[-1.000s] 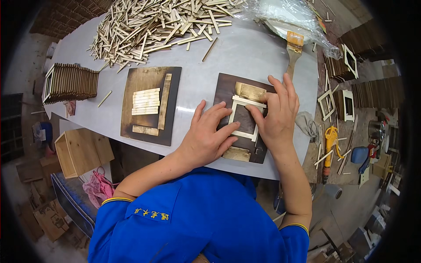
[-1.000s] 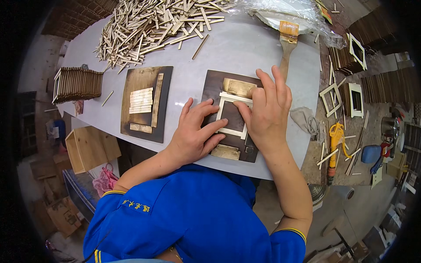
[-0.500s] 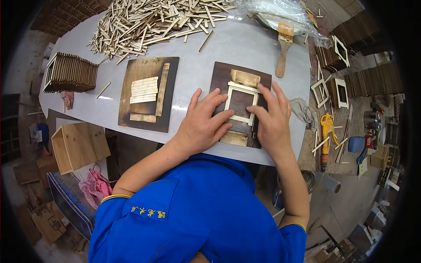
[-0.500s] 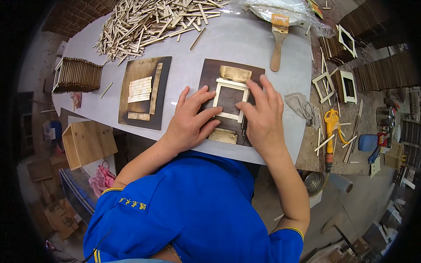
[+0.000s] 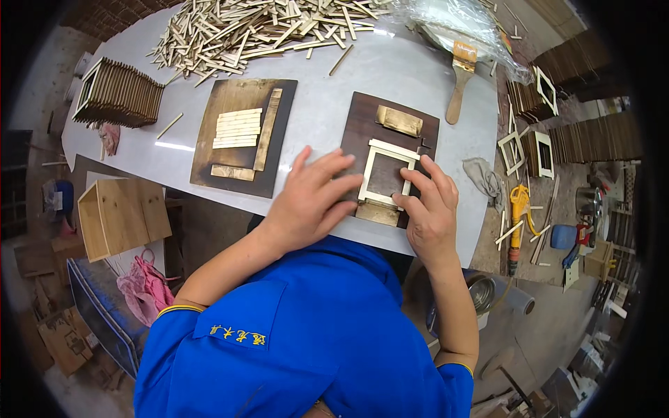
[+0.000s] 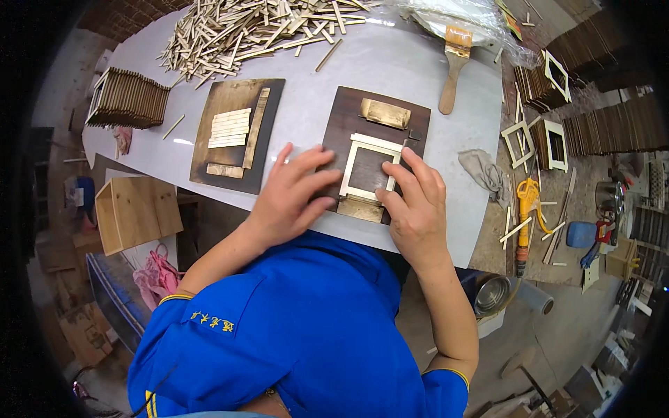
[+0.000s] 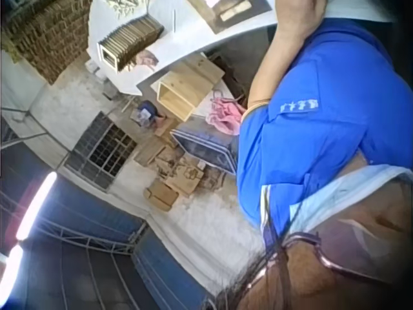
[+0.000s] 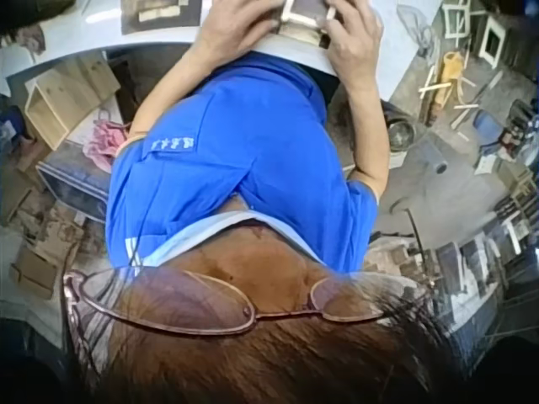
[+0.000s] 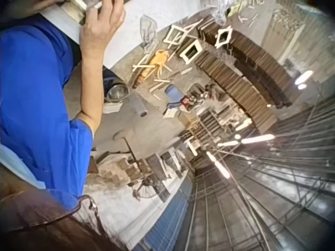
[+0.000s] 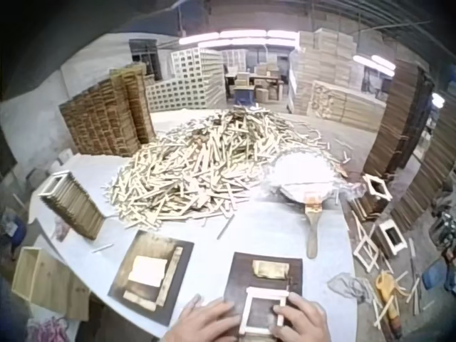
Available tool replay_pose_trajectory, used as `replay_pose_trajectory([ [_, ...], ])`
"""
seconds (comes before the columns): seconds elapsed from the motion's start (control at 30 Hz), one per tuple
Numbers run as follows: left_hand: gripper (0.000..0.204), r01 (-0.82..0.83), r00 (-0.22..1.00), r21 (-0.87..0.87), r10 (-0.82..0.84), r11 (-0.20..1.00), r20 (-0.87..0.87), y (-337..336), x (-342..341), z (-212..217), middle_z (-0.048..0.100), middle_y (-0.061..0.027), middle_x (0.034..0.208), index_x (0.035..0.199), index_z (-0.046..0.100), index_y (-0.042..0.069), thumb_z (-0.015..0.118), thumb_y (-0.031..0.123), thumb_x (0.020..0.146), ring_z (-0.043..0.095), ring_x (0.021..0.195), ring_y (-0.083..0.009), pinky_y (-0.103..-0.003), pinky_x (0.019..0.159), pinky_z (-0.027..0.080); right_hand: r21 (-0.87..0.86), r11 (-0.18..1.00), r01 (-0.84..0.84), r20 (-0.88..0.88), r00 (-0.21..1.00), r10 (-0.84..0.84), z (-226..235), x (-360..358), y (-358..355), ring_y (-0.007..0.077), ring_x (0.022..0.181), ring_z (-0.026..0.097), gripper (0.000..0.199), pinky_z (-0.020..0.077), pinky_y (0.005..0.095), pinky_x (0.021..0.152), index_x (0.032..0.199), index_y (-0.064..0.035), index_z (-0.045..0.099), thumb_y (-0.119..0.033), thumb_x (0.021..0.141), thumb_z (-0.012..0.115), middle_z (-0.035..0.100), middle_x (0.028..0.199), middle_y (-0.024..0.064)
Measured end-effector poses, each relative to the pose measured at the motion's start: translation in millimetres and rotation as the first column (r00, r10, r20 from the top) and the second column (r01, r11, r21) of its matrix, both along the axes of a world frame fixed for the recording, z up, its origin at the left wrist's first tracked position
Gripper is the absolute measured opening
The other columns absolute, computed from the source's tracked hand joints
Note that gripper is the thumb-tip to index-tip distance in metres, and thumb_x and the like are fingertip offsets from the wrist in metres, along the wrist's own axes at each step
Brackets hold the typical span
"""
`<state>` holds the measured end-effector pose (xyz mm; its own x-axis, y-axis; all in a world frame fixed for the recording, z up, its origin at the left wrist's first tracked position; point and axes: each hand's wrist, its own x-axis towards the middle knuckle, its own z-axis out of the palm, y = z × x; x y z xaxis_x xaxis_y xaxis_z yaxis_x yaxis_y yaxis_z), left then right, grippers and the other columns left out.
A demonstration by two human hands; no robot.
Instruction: Assembling wooden frames by manually placing wooden slats into a jig on a workstation.
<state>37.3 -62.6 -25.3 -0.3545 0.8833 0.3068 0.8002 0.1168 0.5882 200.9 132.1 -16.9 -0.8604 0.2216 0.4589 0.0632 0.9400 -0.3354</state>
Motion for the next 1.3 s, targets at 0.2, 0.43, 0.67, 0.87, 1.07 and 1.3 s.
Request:
replay_pose_trajectory([
  [0.2,0.047,-0.354,0.934,0.04,0.355,0.935,-0.047,-61.9,-46.2,23.5,0.061,-0.0156,0.149,0.134,0.065,0.005,0.076,0.01,0.089,0.059,0.137,-0.0332,-0.052,0.121,0.039,-0.087,0.996,0.028,-0.015,0.999,-0.029,7.5,-7.4,-14.5,0.0332,0.138,0.057,0.023,0.0415,0.0465,0.115,0.106,-0.0069,0.074,0.003,0.086,0.068,0.071,0.129,0.0076],
  [0.43,0.042,-0.702,0.69,-0.044,0.663,0.711,-0.29,-102.1,-85.3,24.2,0.064,-0.0182,0.14,0.132,0.065,0.002,0.074,0.013,0.093,0.065,0.12,-0.0337,-0.04,0.102,0.053,-0.281,0.942,-0.182,-0.028,0.983,0.181,18.1,-57.9,-64.3,0.0352,0.137,0.056,0.039,0.0435,0.0468,0.112,0.125,-0.0018,0.067,0.005,0.087,0.068,0.065,0.133,0.0138],
  [0.67,0.033,-0.73,0.679,-0.218,0.725,0.647,-0.121,-90.0,-93.5,25.6,0.067,-0.0154,0.114,0.123,0.067,0.0,0.073,0.015,0.094,0.065,0.093,-0.0281,-0.037,0.083,0.054,-0.38,0.888,-0.261,0.053,0.952,0.302,7.1,-102.7,-101.3,0.0383,0.148,0.047,0.053,0.0384,0.0488,0.119,0.138,-0.0019,0.06,-0.002,0.086,0.073,0.057,0.149,0.0169],
  [0.87,0.024,-0.676,0.673,-0.298,0.729,0.674,0.125,-87.8,-103.6,29.4,0.064,-0.0111,0.098,0.113,0.07,-0.002,0.072,0.014,0.096,0.057,0.075,-0.0171,-0.03,0.068,0.05,-0.368,0.886,-0.282,0.099,0.935,0.34,2.3,-130.1,-116.0,0.0396,0.151,0.043,0.057,0.036,0.0499,0.121,0.141,-0.0017,0.059,-0.003,0.086,0.075,0.053,0.155,0.0203],
  [1.07,0.018,-0.668,0.656,-0.304,0.73,0.68,0.192,-83.5,-108.3,26.4,0.064,-0.0096,0.096,0.107,0.07,-0.003,0.07,0.013,0.097,0.054,0.074,-0.016,-0.029,0.066,0.049,-0.43,0.853,-0.297,0.094,0.925,0.369,-3.0,-139.0,-122.4,0.0402,0.154,0.041,0.059,0.0347,0.0496,0.122,0.142,-0.0021,0.059,-0.003,0.086,0.075,0.05,0.159,0.0221],
  [1.3,0.014,-0.669,0.676,-0.113,0.664,0.735,0.32,-93.8,-113.4,10.1,0.064,-0.0089,0.097,0.107,0.07,-0.002,0.067,0.009,0.1,0.053,0.07,-0.0137,-0.026,0.064,0.047,-0.515,0.804,-0.297,0.057,0.924,0.378,-1.5,-136.0,-125.1,0.0421,0.153,0.04,0.054,0.0349,0.0505,0.121,0.139,-0.0007,0.061,-0.004,0.087,0.075,0.048,0.16,0.0249],
])
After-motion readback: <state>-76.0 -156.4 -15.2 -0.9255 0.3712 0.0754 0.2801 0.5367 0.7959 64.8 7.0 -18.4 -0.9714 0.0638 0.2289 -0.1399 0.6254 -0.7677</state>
